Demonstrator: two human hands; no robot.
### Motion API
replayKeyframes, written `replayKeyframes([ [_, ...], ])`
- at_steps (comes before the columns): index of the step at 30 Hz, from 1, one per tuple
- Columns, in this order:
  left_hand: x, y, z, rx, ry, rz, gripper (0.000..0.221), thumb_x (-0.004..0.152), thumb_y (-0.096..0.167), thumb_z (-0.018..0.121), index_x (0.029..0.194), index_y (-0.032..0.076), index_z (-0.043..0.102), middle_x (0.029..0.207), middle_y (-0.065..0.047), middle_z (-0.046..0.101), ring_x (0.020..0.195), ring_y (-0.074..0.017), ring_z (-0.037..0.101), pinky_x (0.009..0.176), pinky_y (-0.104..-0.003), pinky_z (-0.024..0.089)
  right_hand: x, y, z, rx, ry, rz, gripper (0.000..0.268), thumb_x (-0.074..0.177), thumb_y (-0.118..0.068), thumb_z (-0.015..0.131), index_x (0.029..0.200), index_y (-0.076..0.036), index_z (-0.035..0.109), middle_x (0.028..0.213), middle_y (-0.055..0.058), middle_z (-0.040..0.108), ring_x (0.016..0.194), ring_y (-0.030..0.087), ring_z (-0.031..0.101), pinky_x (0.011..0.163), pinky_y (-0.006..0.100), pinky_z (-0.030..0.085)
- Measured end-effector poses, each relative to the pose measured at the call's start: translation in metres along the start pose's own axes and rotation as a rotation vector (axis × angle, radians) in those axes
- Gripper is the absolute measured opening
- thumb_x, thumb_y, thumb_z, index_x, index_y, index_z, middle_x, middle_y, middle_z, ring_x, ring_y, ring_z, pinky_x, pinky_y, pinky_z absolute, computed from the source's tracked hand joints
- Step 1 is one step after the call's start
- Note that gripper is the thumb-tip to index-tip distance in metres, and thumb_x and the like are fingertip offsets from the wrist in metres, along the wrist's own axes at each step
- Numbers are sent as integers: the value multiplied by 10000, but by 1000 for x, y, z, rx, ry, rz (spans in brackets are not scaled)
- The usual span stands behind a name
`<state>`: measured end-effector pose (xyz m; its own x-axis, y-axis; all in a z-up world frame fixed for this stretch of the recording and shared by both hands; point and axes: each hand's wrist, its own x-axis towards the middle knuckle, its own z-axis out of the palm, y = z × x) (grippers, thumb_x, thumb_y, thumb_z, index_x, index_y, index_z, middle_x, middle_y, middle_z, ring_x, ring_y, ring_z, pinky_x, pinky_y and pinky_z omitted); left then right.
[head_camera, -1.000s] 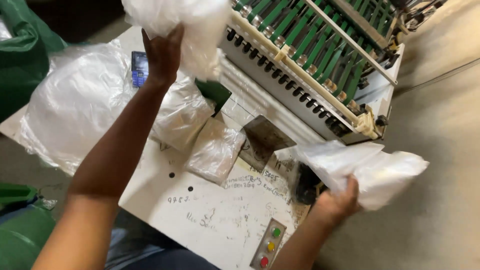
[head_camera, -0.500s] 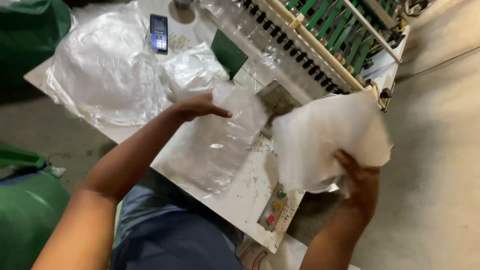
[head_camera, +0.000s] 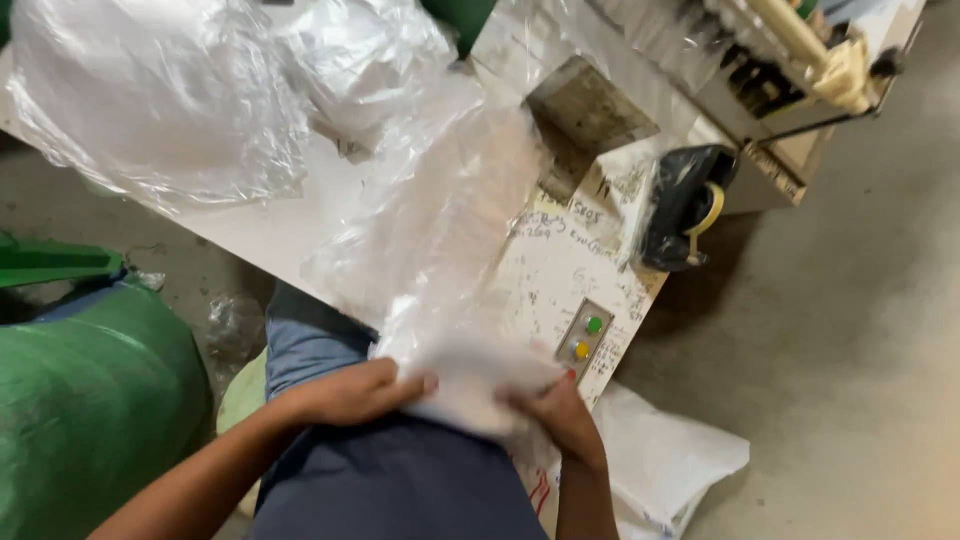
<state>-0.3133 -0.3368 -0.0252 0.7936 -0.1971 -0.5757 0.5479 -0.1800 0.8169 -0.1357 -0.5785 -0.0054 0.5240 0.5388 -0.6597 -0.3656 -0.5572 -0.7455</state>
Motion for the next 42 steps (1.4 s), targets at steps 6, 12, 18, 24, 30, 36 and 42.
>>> replayKeyframes([
  [6,9,19,-7,-228,-63,-16,630,1066,542,504,630,189,219,618,46,162,497,-85,176,521,-351,156,4,16,32,-67,-481,-52,734,1002,-530,336,1565,-60,327,1674,183,292,1548,348,267,1233,496,209],
  [12,38,-23,-28,371,292,513,636,620,613,898,1099,239,709,1048,1,737,1014,-266,643,927,-396,409,36,78,40,293,-511,-111,760,981,-648,407,1378,-25,586,1286,133,654,1115,186,605,985,294,457],
  [18,71,-6,-12,190,601,95,896,736,589,842,1388,98,473,1185,-192,704,1065,-405,675,817,-457,500,37,114,-25,544,-1,41,726,661,-9,821,1357,40,619,1305,202,697,1181,362,668,1051,520,537],
  [24,77,34,10,185,1144,452,417,910,385,786,1196,103,674,1030,-95,751,867,-278,744,801,-404,574,-2,-96,75,534,595,111,504,865,-230,710,1332,-47,669,1291,87,718,1142,176,665,1050,350,509],
  [30,75,87,-2,-1075,586,245,380,799,258,886,1017,-22,751,848,-151,768,751,-234,745,689,-401,613,41,-13,73,911,306,-330,628,936,-335,685,1458,-48,484,1386,153,622,1197,221,598,1121,455,446],
  [36,60,69,-9,-846,505,188,448,785,410,776,1074,68,751,968,-58,773,846,-155,706,715,-305,580,17,-24,53,487,-42,-386,1174,710,-539,790,1635,-142,186,1563,215,424,1379,381,481,1083,523,446],
  [42,61,1,-54,-535,1017,549,85,991,41,613,978,111,659,939,-31,716,795,-135,658,711,-270,581,52,-5,60,609,585,-70,380,764,-75,793,1113,61,729,1092,156,754,976,272,729,889,397,612],
])
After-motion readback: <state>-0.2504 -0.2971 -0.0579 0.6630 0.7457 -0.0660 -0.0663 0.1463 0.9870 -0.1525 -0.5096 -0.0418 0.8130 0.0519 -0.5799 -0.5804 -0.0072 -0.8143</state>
